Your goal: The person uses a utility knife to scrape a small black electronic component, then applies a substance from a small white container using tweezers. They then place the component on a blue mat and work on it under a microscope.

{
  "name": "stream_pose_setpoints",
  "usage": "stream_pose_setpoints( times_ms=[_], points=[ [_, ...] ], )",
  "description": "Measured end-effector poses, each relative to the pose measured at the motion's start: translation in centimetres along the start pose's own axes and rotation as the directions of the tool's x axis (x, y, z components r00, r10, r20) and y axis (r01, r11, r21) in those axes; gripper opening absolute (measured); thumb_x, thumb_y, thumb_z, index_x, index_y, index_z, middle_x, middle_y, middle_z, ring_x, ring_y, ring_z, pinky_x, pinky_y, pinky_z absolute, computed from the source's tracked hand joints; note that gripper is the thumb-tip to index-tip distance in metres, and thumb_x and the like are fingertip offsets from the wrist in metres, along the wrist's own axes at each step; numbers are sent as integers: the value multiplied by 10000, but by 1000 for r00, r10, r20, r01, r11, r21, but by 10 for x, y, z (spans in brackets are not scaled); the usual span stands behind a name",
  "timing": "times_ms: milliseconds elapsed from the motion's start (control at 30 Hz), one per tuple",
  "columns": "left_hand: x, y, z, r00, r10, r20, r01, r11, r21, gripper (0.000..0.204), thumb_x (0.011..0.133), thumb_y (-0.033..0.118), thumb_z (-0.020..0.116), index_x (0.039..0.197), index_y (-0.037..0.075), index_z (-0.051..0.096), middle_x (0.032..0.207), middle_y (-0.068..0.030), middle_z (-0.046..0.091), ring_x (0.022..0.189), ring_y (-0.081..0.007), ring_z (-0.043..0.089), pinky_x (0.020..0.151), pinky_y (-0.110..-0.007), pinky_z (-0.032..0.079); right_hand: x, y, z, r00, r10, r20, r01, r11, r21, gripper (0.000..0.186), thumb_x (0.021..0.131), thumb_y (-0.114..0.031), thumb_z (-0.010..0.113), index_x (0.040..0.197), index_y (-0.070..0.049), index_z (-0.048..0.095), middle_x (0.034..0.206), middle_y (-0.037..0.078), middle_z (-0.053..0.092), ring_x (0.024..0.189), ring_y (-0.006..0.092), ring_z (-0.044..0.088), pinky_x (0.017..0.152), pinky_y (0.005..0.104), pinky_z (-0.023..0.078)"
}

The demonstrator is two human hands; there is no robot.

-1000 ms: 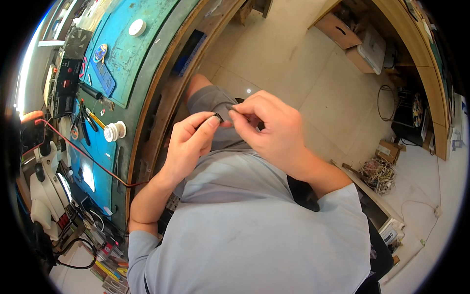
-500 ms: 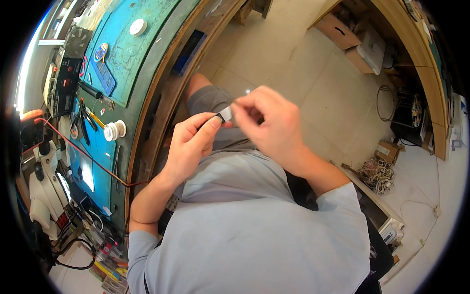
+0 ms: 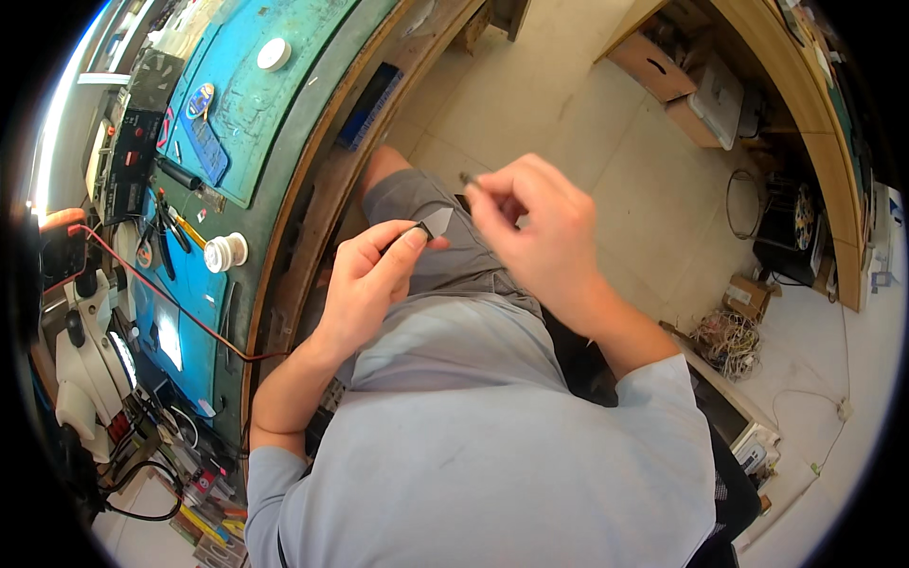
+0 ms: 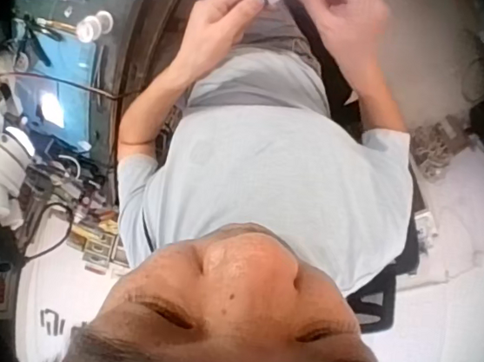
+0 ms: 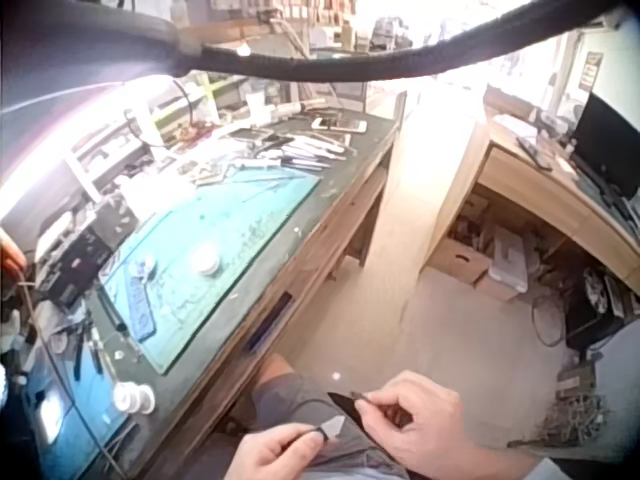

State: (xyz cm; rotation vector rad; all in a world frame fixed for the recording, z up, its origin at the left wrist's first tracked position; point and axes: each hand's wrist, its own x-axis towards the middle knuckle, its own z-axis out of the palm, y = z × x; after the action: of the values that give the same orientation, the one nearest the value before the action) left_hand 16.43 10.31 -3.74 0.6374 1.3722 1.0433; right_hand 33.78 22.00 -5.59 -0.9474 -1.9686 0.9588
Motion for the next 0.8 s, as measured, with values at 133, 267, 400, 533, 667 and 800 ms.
stream_pose_setpoints(
  times_ms=[133,267,400,533,667,800],
  points=[
    [0,0,-1,999,28,16,-28,999,-24,298,1092,229,573,1107,-16,742,700,95,513,626,3,362,545,-221,287,-2,-9,4,997,-9,82,4,998,60,81,884,-24,783,867,-10,705,783,40,655,622,99,621,548,252,495],
    [-2,-3,-5,997,80,20,-78,993,-86,303,1107,249,563,1142,-7,721,642,121,386,541,8,271,485,-220,204,23,6,5,993,111,51,-108,992,-61,73,899,-49,775,948,-7,744,818,77,682,650,145,645,588,284,509],
    [-3,-4,-18,993,118,-6,-115,960,-255,326,1126,242,512,1259,-18,657,743,89,394,599,-12,295,512,-214,265,92,-2,28,980,-199,5,199,977,-71,106,927,-75,739,1018,-25,763,864,101,706,717,232,682,669,321,533],
    [-5,12,-28,985,158,-76,-175,882,-437,373,1146,265,447,1329,-12,615,811,63,424,638,-25,332,542,-213,315,184,8,69,947,-320,25,321,943,-89,139,966,-141,704,1039,-43,769,904,118,714,775,282,687,717,361,544],
    [-5,11,-43,978,173,-119,-210,837,-506,369,1146,267,443,1333,-9,604,805,54,423,651,-36,347,558,-216,321,205,7,86,934,-356,35,356,916,-184,176,970,-206,720,1036,-51,772,905,115,717,743,237,674,681,340,533],
    [-1,2,-51,969,205,-136,-246,807,-537,351,1141,288,470,1308,24,629,774,72,418,629,-22,333,539,-211,317,137,-44,67,896,-267,354,252,964,88,172,1008,-180,719,1031,-13,753,917,21,720,715,65,584,613,268,459]
  ],
)
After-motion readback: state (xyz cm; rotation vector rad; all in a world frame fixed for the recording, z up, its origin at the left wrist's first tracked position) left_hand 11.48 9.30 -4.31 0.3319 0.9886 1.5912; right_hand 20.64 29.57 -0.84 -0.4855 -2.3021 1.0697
